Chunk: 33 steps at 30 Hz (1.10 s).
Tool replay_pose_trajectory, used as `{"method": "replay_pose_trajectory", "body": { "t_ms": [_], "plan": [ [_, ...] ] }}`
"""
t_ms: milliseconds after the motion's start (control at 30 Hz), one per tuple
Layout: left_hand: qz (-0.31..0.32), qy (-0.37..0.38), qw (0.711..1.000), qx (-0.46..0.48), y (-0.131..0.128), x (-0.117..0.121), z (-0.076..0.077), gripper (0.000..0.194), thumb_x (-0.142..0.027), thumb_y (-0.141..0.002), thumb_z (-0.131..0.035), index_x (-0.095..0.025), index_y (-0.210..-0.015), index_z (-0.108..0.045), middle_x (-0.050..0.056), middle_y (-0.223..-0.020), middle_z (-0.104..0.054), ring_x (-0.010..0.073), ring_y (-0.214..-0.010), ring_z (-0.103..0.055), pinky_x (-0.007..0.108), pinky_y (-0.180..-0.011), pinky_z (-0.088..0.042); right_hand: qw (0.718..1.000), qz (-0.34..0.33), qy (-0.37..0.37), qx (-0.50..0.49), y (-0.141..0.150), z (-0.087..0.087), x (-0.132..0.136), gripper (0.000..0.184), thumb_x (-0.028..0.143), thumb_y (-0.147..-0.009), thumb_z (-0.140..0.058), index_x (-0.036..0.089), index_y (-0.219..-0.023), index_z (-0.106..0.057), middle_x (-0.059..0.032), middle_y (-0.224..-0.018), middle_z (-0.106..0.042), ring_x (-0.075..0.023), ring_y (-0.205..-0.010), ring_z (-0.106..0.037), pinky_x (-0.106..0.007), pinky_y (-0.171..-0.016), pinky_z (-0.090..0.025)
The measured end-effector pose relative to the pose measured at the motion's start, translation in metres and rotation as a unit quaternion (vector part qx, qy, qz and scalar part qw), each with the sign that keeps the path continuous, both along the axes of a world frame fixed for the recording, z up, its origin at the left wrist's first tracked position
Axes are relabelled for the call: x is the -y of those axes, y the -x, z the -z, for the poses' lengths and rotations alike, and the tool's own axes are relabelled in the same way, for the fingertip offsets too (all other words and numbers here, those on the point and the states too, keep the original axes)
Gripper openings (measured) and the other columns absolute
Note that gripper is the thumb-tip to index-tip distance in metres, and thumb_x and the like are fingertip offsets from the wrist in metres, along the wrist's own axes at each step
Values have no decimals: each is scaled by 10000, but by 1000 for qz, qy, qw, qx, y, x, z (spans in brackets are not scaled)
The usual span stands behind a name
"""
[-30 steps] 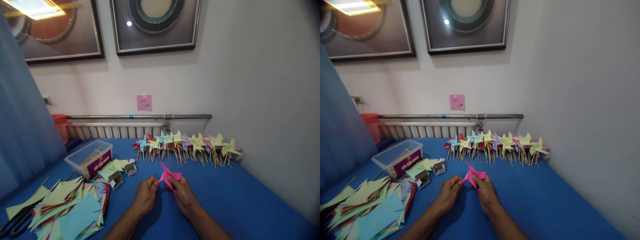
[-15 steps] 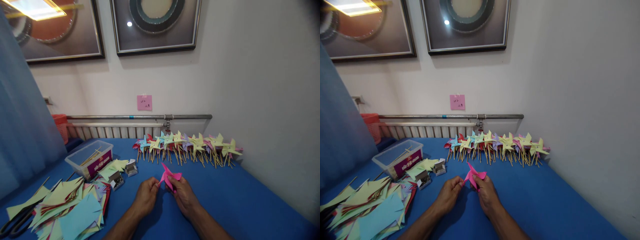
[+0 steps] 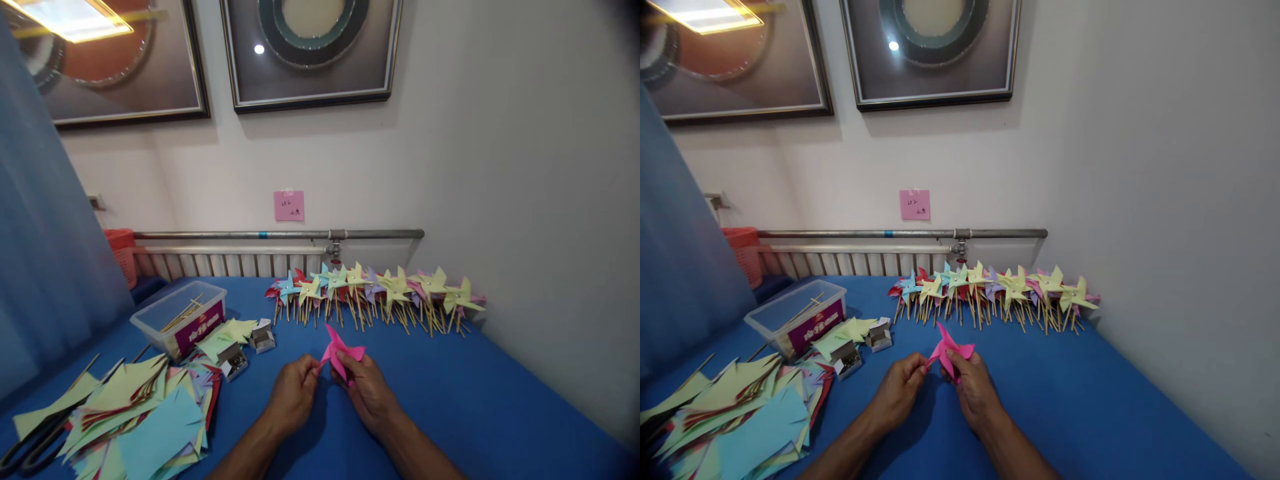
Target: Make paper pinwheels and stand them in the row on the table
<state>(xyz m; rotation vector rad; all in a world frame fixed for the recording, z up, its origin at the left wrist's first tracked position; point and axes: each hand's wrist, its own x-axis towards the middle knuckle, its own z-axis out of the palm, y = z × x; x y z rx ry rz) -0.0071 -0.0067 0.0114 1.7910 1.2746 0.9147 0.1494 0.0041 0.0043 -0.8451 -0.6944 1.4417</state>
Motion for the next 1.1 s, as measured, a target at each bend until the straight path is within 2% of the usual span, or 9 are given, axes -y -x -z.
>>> {"method": "replay_pose_trajectory", "body": {
  "t_ms": [200,633,1100],
  "plan": [
    [-3,-1,1000,-16,0,0,1,218,-274,-925,-404,-182,-817,-570,-40,-643,-473,131,-621,-420,253,-596,-280,1000,8,7,-17,-1,0,0,356,363,-531,-955,176,-662,-683,17,-598,-641,-133,-569,-541,-268,-582,-459],
    [-22,-12,999,-20,1,1,-2,219,-261,-933,-415,-181,-780,-550,-36,-656,-488,127,-634,-430,249,-599,-281,1000,-13,-7,17,0,-2,1,391,443,-569,-919,170,-600,-641,20,-515,-584,-118,-521,-484,-259,-544,-388],
    [-17,-8,1000,-19,2,0,-1,224,-290,-933,-419,-195,-750,-505,-40,-646,-454,123,-619,-397,249,-582,-261,1000,-5,1,5,2,-3,2,404,440,-537,-938,169,-626,-652,29,-530,-587,-108,-523,-480,-248,-540,-387]
  ]
}}
